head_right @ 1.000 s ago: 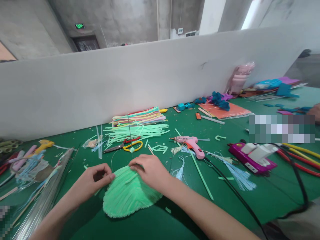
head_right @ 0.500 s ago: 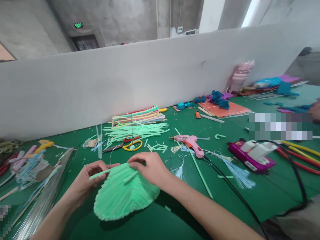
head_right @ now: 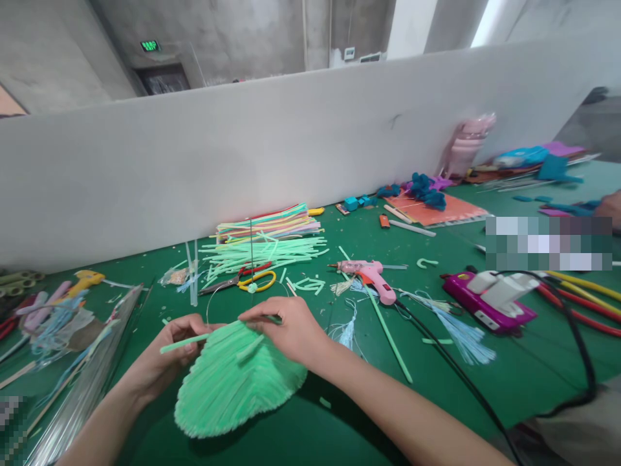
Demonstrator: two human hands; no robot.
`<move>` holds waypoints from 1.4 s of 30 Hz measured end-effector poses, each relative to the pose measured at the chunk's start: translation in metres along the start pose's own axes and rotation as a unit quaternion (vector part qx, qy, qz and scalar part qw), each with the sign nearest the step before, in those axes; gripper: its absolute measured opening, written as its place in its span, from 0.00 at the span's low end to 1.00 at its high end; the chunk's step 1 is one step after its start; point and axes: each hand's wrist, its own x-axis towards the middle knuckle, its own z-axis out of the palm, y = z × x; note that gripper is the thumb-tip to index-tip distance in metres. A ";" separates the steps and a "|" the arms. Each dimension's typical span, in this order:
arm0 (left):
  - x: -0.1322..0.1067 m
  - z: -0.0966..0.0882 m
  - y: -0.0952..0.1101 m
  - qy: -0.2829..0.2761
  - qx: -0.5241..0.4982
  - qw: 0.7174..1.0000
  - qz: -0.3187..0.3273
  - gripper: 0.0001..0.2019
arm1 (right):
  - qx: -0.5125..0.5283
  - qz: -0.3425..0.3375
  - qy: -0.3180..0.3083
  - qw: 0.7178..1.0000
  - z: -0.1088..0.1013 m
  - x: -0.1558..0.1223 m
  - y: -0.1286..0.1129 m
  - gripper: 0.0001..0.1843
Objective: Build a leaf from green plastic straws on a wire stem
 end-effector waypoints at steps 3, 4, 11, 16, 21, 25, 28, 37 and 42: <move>0.000 0.000 -0.001 -0.001 -0.019 1.000 -0.007 0.18 | 0.015 0.018 0.023 0.999 -0.001 0.000 -0.001 0.09; 0.000 0.000 -0.001 0.005 -0.030 1.000 -0.007 0.20 | 0.022 0.028 0.042 0.998 0.000 0.000 -0.001 0.11; -0.001 0.013 -0.010 0.104 -0.108 0.988 0.019 0.27 | 0.070 0.032 0.188 0.979 0.010 -0.001 0.000 0.14; 0.007 0.021 -0.010 0.240 -0.080 0.966 0.059 0.24 | 0.044 0.017 0.136 0.990 0.013 -0.005 -0.011 0.13; 0.015 -0.012 -0.001 0.306 -0.099 0.942 0.100 0.18 | 0.094 0.017 0.220 0.971 -0.004 -0.005 -0.022 0.10; 0.013 -0.029 0.006 0.277 -0.099 0.953 0.078 0.17 | 0.210 0.127 0.187 0.951 -0.013 0.004 -0.011 0.12; 0.011 -0.021 0.007 0.225 -0.085 0.970 0.038 0.19 | 0.251 0.217 0.034 0.943 -0.007 0.007 -0.004 0.16; 0.008 0.002 0.000 0.141 -0.050 0.989 -0.023 0.26 | 0.318 0.237 -0.110 0.911 0.020 -0.002 -0.007 0.19; 0.006 0.001 0.002 0.123 -0.005 0.992 -0.040 0.28 | 0.314 0.224 -0.093 0.918 0.016 -0.002 -0.004 0.19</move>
